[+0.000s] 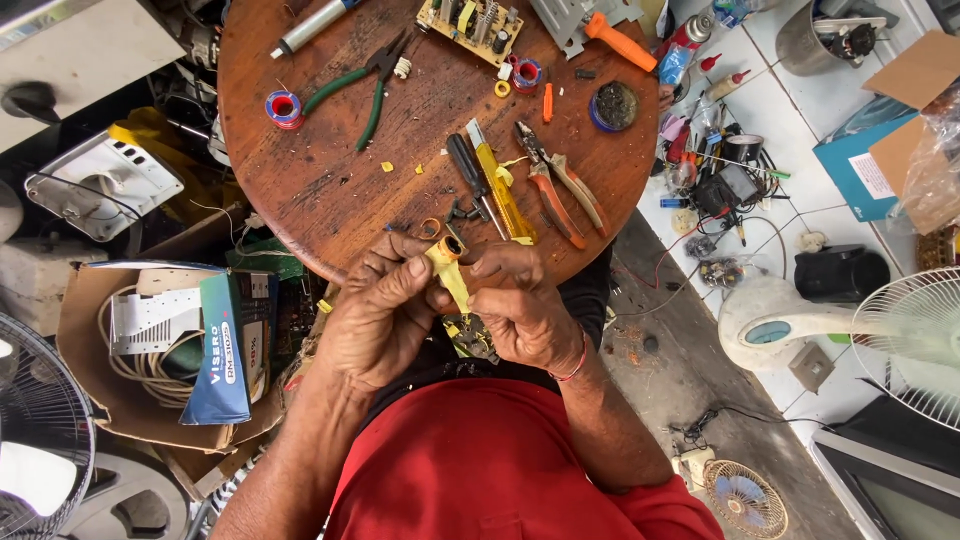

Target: Wrapping a small electronic component with yellow insulating tape on a repair workbench.

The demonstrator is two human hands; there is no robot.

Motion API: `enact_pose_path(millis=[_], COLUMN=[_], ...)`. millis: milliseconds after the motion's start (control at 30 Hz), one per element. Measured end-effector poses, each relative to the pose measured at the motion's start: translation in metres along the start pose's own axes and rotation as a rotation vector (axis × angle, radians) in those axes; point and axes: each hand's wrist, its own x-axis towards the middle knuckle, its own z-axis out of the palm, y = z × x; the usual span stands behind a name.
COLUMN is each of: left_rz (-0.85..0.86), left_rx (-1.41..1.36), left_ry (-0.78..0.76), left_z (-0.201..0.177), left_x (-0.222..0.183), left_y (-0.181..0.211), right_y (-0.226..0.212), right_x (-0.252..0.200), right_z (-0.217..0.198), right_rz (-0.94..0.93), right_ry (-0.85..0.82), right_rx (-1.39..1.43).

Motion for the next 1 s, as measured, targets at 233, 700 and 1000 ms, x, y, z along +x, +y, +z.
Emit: enact_pose_path(millis=[233,700,1000], left_rz=[-0.002,0.467,0.409], left_rx=[-0.011,0.648,0.055], left_ry=[-0.094,-0.154,-0.301], left_z=[0.009,0.011,-0.010], left_x=[-0.002,-0.004,0.004], left_y=[0.000,0.007,-0.023], right_y=[0.006,0.015,0.000], right_x=[-0.004,-0.018,-0.002], right_z=[-0.006,0.015,0.023], right_rz=[0.028,0.336,0.252], right_ry=[-0.003,0.160,0.242], right_rx=[0.111,0.260,0.184])
